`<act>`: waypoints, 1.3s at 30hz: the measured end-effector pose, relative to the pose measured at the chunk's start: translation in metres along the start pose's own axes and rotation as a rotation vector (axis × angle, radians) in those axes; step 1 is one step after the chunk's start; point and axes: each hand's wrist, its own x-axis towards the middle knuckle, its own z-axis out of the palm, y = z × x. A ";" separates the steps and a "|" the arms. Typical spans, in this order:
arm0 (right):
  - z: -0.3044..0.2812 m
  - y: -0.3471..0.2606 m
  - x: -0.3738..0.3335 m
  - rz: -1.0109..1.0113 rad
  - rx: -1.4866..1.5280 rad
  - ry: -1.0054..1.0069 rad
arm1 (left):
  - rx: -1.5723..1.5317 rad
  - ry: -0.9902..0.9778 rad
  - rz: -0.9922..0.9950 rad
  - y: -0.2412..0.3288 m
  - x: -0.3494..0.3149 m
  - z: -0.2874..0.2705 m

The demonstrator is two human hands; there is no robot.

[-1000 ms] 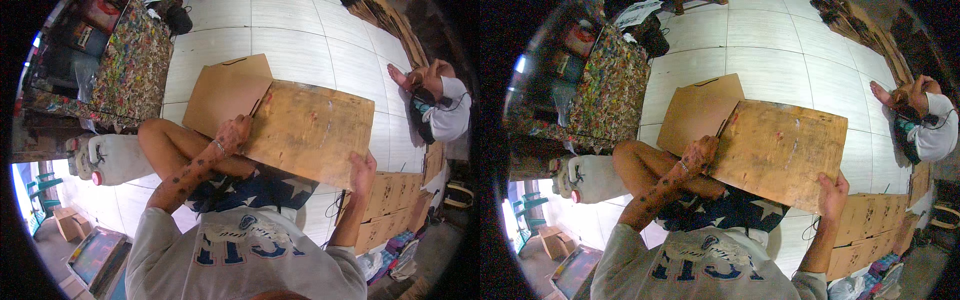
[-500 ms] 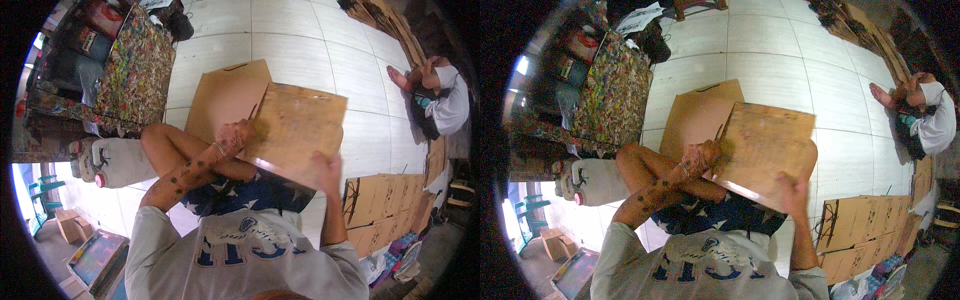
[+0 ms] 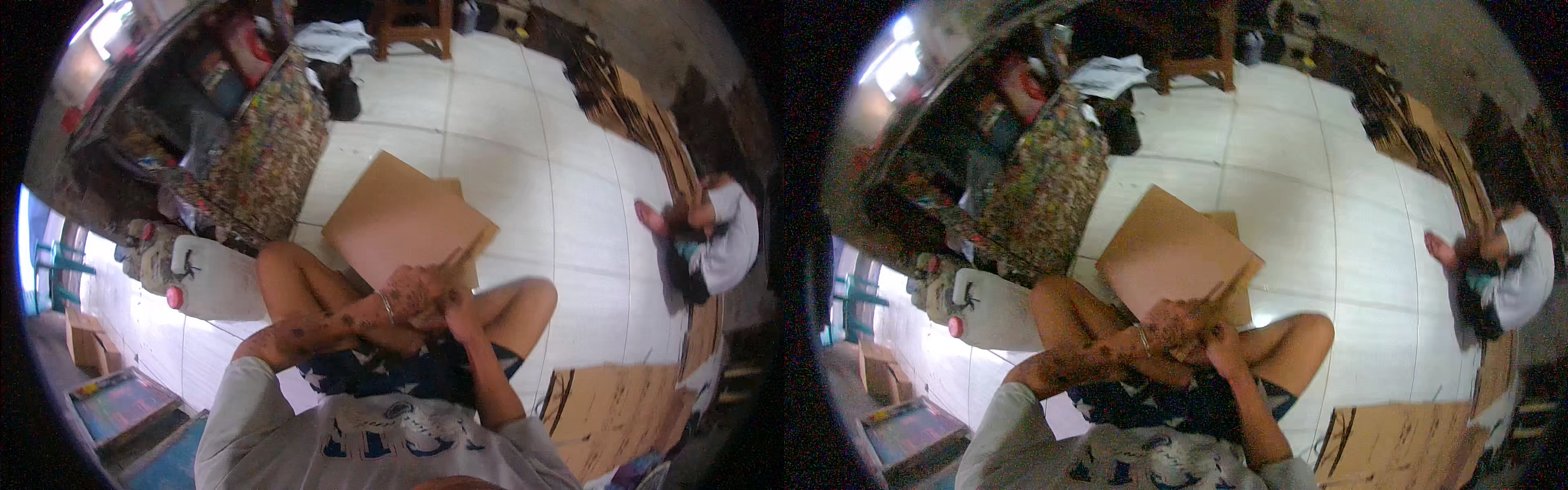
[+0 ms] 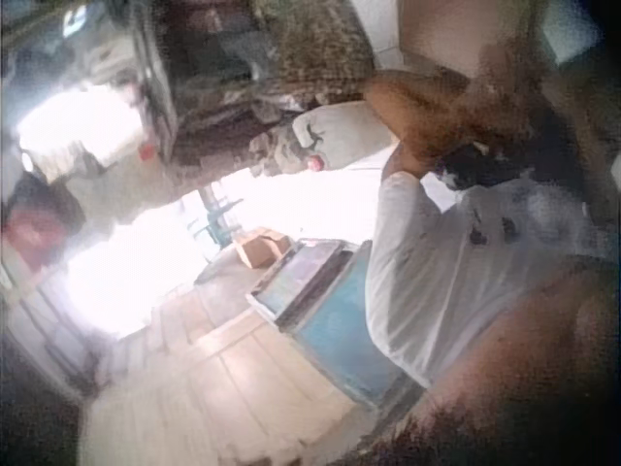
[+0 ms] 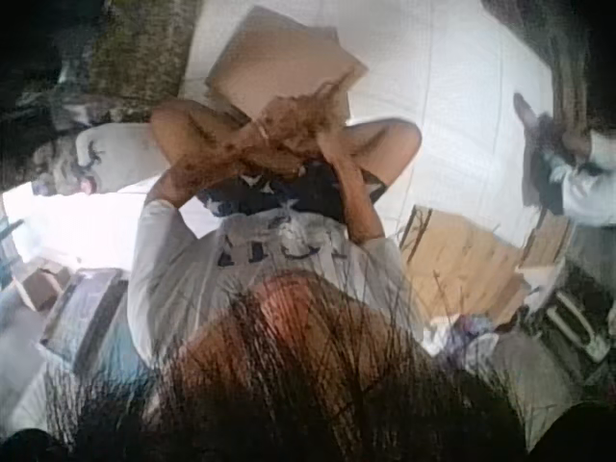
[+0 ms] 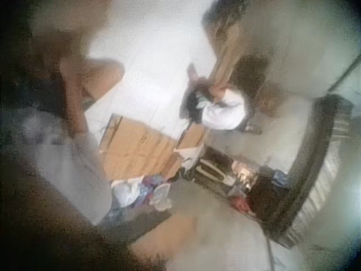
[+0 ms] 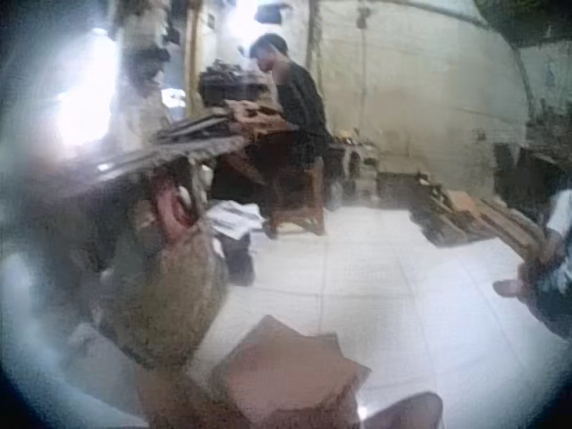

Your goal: The person assembles paper bags by inserting a small board into the bottom of a brown paper bag and stacking them.

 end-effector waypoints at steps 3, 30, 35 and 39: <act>-0.009 0.053 0.041 -0.231 -0.217 0.063 | -0.130 0.123 -0.001 0.047 0.007 -0.096; 0.248 -0.495 0.379 -0.892 -0.023 -0.354 | -0.466 0.579 -0.347 0.022 -0.131 -0.133; 0.179 -0.352 0.248 -0.766 0.024 -0.150 | -0.500 0.571 -0.506 0.019 -0.136 -0.144; 0.107 -0.162 0.172 -0.288 0.045 -0.025 | -0.968 0.576 -0.254 0.026 -0.115 -0.243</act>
